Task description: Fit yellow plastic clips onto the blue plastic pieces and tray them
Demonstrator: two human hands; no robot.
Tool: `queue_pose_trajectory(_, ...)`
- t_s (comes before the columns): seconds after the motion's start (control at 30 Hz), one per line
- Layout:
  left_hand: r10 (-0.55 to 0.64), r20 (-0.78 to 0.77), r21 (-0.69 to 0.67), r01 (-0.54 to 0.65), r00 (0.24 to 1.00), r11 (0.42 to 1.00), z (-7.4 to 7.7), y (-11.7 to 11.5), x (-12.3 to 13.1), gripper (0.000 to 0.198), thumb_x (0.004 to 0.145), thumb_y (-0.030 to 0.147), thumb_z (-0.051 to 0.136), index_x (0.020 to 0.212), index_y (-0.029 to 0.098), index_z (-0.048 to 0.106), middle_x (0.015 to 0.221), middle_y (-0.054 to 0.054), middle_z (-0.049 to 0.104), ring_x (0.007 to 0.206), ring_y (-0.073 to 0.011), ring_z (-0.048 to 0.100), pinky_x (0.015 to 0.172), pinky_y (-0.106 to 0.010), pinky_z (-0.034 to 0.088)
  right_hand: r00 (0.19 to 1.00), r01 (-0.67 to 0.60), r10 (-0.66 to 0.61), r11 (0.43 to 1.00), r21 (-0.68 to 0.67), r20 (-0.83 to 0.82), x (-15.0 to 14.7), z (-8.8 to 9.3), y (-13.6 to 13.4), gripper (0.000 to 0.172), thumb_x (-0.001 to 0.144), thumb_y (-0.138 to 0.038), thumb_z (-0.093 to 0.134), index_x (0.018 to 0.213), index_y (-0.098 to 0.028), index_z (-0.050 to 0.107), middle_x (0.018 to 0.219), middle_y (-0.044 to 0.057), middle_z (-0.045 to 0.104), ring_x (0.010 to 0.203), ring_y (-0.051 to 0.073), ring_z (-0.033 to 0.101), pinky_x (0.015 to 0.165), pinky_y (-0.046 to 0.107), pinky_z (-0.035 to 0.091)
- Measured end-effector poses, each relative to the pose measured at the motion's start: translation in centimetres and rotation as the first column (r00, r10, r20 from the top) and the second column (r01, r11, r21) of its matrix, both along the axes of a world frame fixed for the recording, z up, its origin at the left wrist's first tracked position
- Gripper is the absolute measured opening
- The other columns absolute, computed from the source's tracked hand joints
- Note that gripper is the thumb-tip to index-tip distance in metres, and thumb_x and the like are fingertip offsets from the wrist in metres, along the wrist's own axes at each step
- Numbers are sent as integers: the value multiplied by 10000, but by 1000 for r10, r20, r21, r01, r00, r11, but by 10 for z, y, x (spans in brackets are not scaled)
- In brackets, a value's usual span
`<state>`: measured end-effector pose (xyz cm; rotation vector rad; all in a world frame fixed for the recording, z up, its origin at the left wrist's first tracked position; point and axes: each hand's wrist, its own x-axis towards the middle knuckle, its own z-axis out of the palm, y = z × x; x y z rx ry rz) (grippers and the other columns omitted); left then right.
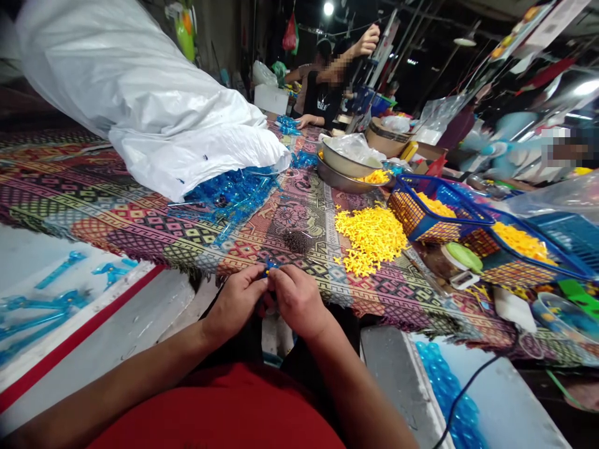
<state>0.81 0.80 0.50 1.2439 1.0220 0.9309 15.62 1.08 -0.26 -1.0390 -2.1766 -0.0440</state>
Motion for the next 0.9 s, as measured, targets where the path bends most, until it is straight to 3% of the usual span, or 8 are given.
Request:
queue_pose_trajectory(0.13, -39, 86, 1, 39, 996, 999, -3, -2, -1, 166, 824, 290, 424, 794, 159, 521, 627, 13, 559, 447, -88, 493, 402, -195, 394, 1000, -5, 5, 1000, -2, 28, -3, 4, -2, 198, 869, -175, 447, 985, -179, 607, 795, 77, 598, 716, 165, 569, 626, 275, 476)
queue_pose_trajectory(0.27, 76, -85, 97, -68, 994, 993, -2, -9, 0, 160, 841, 255, 398, 748, 167, 494, 554, 27, 502, 462, -94, 457, 444, -204, 370, 992, 49, -55, 997, 57, 111, -11, 4, -4, 188, 868, -183, 441, 919, -175, 622, 747, 73, 564, 665, 164, 527, 557, 263, 417)
queue_pose_trajectory(0.37, 194, -195, 211, -152, 962, 966, 0, -13, 1, 122, 801, 158, 402, 712, 167, 486, 660, -12, 552, 613, -122, 516, 554, -221, 407, 987, 52, -69, 992, 115, 143, -18, 0, -2, 190, 869, -190, 438, 907, -153, 620, 708, 68, 534, 632, 162, 490, 540, 267, 388)
queue_pose_trajectory(0.53, 256, -254, 300, -175, 933, 938, 0, -14, -1, 145, 747, 94, 443, 842, 142, 540, 877, -72, 617, 817, -177, 560, 761, -290, 433, 978, 21, -51, 988, 150, 201, -26, -2, 4, 212, 879, -186, 404, 855, -155, 613, 693, 62, 513, 626, 163, 453, 559, 274, 376)
queue_pose_trajectory(0.77, 261, -234, 284, -191, 937, 940, -3, -12, 2, 252, 721, 45, 444, 925, 140, 557, 941, -76, 629, 908, -198, 560, 838, -318, 430, 973, 23, -61, 985, 172, 223, -27, -1, 14, 208, 855, -168, 435, 703, -169, 576, 682, 49, 490, 603, 149, 419, 554, 264, 336)
queue_pose_trajectory(0.9, 263, -146, 238, -225, 954, 945, -3, -9, 6, 301, 671, 24, 455, 919, 147, 574, 874, -57, 638, 836, -182, 570, 788, -292, 448, 973, 47, -87, 981, 189, 212, -25, -1, 18, 222, 857, -162, 410, 713, -161, 579, 685, 54, 496, 608, 153, 425, 554, 263, 342)
